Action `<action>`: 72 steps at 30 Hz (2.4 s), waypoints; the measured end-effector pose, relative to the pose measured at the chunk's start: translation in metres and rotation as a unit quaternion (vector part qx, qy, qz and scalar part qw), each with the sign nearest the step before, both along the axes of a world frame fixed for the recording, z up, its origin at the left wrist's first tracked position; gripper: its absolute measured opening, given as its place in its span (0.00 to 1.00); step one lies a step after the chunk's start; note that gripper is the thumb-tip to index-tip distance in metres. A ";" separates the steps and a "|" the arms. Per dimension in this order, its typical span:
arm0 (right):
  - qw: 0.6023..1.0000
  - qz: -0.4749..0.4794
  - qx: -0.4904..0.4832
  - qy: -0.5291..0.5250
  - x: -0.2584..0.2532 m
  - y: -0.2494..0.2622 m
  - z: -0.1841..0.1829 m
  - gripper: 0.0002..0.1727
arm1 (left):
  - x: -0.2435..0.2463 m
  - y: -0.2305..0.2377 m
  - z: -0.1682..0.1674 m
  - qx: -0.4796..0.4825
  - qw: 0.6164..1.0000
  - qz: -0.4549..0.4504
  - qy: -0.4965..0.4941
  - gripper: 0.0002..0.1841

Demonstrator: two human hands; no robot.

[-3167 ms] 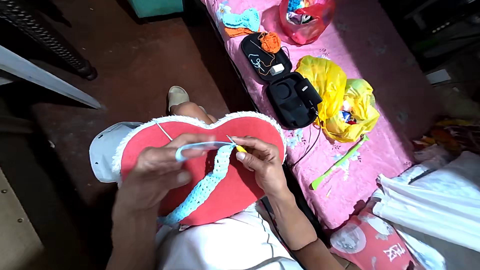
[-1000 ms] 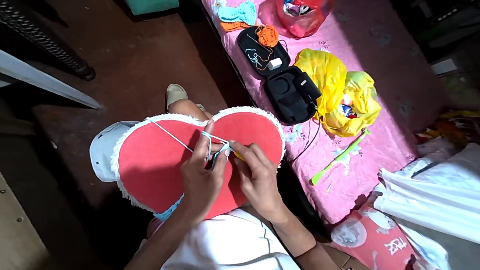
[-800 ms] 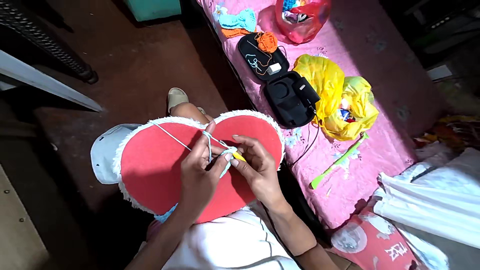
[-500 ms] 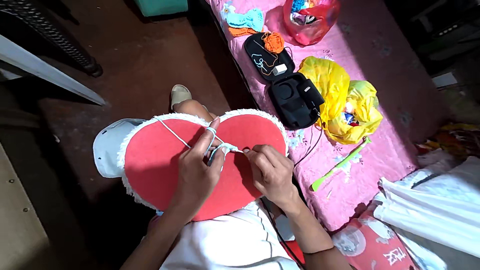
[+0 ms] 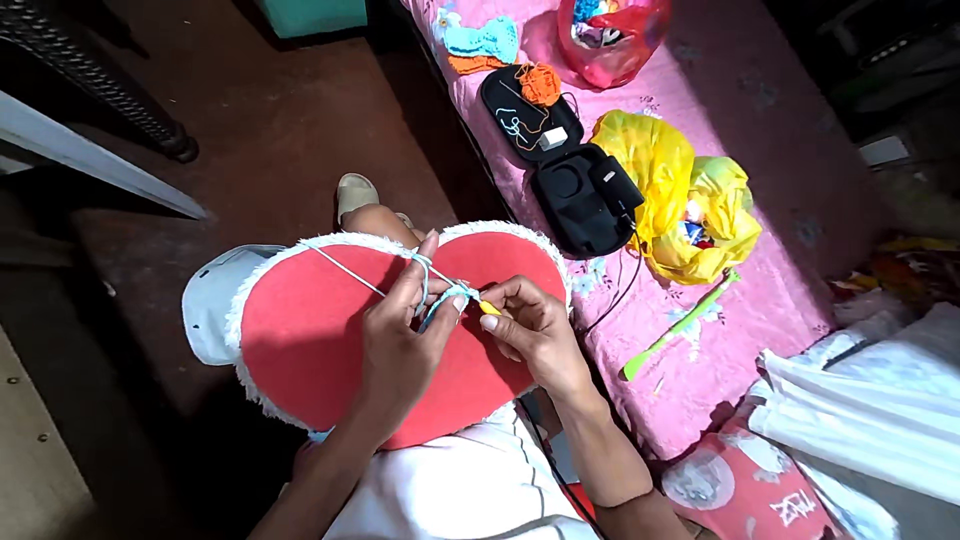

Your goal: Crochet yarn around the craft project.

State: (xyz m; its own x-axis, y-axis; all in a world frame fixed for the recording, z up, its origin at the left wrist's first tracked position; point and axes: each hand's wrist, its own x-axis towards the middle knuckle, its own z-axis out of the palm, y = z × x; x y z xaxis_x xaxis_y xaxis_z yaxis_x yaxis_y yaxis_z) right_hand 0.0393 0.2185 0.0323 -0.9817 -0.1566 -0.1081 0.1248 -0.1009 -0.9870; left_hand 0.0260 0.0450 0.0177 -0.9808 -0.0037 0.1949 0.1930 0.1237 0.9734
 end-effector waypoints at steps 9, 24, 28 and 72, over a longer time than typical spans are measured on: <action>0.952 -0.056 0.225 0.198 0.004 -0.013 -0.002 0.07 | 0.010 0.020 -0.010 -0.145 0.981 0.065 0.108 0.28; 0.869 -0.116 0.289 0.384 -0.002 -0.017 -0.032 0.06 | -0.003 -0.009 0.003 0.029 0.999 -0.004 0.025 0.27; 0.846 -0.111 0.325 0.407 -0.004 -0.016 -0.033 0.05 | -0.008 -0.020 0.006 0.038 0.999 -0.026 -0.010 0.25; 0.995 -0.028 -0.090 0.021 -0.004 -0.018 -0.006 0.11 | -0.002 -0.006 0.006 0.015 0.999 0.005 -0.032 0.29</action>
State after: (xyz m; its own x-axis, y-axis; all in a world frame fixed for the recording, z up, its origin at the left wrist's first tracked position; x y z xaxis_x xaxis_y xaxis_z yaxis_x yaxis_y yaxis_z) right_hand 0.0357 0.2008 0.0259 -0.9924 -0.1152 -0.0424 0.0736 -0.2820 -0.9566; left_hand 0.0235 0.0389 0.0241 -0.9912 -0.0184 0.1313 0.1290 0.0952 0.9871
